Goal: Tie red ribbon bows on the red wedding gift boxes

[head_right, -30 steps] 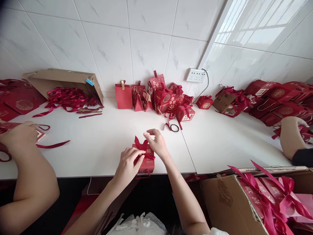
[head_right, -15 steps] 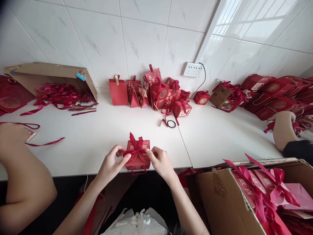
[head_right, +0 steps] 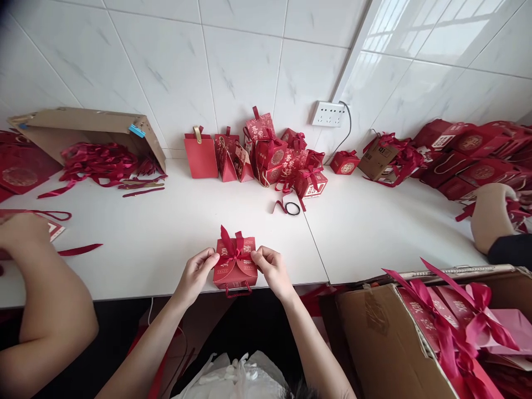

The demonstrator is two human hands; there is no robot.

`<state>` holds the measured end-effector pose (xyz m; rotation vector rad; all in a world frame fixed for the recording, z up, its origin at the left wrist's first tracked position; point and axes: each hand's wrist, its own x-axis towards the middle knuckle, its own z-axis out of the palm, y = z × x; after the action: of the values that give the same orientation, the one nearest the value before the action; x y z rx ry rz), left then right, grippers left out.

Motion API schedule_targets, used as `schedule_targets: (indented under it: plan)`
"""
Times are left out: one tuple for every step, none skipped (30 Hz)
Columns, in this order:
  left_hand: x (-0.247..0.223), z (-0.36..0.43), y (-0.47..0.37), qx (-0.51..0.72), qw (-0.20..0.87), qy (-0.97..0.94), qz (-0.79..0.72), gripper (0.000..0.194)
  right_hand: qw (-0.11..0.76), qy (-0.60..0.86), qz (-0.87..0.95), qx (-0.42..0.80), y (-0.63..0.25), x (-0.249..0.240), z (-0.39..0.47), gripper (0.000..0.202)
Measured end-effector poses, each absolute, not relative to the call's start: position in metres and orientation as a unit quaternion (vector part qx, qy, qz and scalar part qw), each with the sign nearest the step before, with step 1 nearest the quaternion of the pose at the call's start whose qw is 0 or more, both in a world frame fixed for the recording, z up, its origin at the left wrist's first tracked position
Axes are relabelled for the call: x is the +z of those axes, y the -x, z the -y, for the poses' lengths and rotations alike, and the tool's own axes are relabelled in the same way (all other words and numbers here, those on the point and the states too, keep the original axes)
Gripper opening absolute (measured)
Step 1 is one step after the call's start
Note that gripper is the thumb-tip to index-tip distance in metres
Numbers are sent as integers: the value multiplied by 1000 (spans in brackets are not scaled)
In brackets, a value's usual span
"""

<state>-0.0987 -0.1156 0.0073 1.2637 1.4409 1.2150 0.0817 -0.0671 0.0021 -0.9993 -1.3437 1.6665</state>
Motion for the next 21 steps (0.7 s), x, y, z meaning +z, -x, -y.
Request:
schedule_targets:
  plan:
    - [6,116,98,489,422,-504,-573,38,387,384,514,662,-82,-1,67,43]
    - [5,116,98,491,421,-504,-572,38,394,378,503,670,-81,-4,66,43]
    - [5,116,98,492,421,-506,-570,38,399,374,494,676,-81,-6,66,44]
    - [4,117,98,492,420,-508,-568,38,404,372,484,681,-81,-8,66,44]
    - [3,117,98,492,418,-510,-568,38,408,371,474,686,-80,-9,66,44]
    - [2,117,98,492,416,-512,-568,38,413,369,465,691,-80,-10,66,44]
    - [1,117,97,493,414,-513,-568,38,418,367,456,694,-79,-10,66,44]
    - [0,117,97,493,412,-513,-569,37,423,365,450,697,-78,-10,67,44]
    - [-1,117,96,495,411,-512,-569,37,428,362,445,698,-77,-10,67,43]
    - [-1,117,96,497,411,-510,-569,38,432,361,443,697,-76,-10,68,44]
    - [-2,117,95,500,411,-507,-569,38,435,361,444,696,-76,-10,68,44]
    - [-2,117,94,503,412,-503,-570,38,434,362,447,693,-76,-10,68,45]
    - [-2,117,94,505,412,-498,-571,39,430,364,454,690,-77,-10,68,45]
    - [-2,117,95,504,413,-496,-574,40,420,368,467,686,-80,-10,67,45]
    - [-2,117,97,497,418,-497,-576,40,404,371,485,681,-83,-10,65,45]
    - [-2,117,100,485,426,-502,-575,40,387,373,508,673,-87,-10,62,44]
    - [-3,116,103,471,439,-510,-570,40,374,373,531,663,-91,-10,59,44]
    - [-3,115,108,460,452,-519,-561,39,368,372,549,652,-94,-10,55,45]
    - [-3,113,113,456,462,-524,-552,39,371,373,559,641,-97,-10,50,46]
    - [-3,110,117,458,462,-523,-551,39,383,374,561,631,-99,-8,45,47]
    - [-3,105,122,465,452,-517,-559,39,396,381,559,620,-100,-6,40,47]
